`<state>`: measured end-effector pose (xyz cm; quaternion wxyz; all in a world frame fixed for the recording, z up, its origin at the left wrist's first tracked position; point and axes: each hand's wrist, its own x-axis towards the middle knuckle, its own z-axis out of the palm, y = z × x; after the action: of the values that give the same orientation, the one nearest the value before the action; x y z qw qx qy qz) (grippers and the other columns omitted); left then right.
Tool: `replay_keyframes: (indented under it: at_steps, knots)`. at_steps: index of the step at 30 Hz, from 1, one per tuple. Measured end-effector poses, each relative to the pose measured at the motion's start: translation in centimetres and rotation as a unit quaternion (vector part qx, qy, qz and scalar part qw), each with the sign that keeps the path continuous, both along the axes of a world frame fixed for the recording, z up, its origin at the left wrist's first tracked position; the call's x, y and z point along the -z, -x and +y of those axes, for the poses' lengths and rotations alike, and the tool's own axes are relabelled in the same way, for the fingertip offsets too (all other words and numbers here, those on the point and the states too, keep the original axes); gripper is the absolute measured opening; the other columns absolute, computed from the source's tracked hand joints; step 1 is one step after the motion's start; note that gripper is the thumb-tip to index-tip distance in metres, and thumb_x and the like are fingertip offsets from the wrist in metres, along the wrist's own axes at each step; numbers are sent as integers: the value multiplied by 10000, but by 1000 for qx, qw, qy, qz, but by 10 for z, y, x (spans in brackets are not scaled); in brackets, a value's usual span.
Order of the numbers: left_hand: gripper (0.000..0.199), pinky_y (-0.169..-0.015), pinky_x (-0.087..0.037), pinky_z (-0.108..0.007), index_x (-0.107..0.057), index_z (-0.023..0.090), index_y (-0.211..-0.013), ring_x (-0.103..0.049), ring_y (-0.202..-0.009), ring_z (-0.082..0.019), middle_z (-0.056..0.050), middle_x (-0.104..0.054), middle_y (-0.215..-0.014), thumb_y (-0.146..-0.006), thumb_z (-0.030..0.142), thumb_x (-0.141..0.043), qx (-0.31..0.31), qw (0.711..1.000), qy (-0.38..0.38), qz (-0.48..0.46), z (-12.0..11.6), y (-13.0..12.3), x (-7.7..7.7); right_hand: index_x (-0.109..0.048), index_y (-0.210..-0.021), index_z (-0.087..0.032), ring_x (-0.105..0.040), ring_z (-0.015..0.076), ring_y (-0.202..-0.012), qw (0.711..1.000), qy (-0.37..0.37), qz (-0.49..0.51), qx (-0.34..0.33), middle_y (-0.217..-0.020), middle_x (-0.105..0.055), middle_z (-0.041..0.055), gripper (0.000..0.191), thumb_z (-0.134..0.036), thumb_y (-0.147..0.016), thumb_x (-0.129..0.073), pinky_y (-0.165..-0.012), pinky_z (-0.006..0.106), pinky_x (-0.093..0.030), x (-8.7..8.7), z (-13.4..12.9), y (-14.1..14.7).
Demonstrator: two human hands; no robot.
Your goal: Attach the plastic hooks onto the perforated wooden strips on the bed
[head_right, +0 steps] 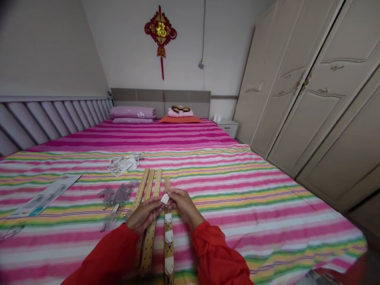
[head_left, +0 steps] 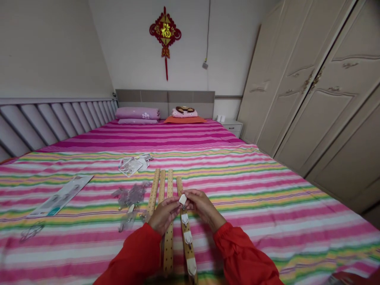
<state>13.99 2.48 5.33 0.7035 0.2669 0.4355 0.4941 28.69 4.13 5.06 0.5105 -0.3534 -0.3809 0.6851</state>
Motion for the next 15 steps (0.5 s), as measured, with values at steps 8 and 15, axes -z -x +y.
replay_keyframes:
  at_steps: [8,15]
  knots:
    - [81,-590,-505,-138,-688,97,-711,-628,-615,-83,-50,-688,-684,-672,28,-702,46,998,-7,-42,7,6,-3,-712,-779,-111,-577,79,-473,997,44,52,-42,-610,-673,26,210,-217,-605,-763,-487,177,-469,6,-7,0]
    - [230,-560,-514,-105,-625,106,-690,-617,-564,-63,-35,-653,-631,-790,-56,-496,-82,986,103,-106,11,-4,-8,-690,-979,-123,-662,117,-655,993,25,97,-70,-775,-706,47,377,-149,-607,-748,-657,211,-519,3,-12,-4]
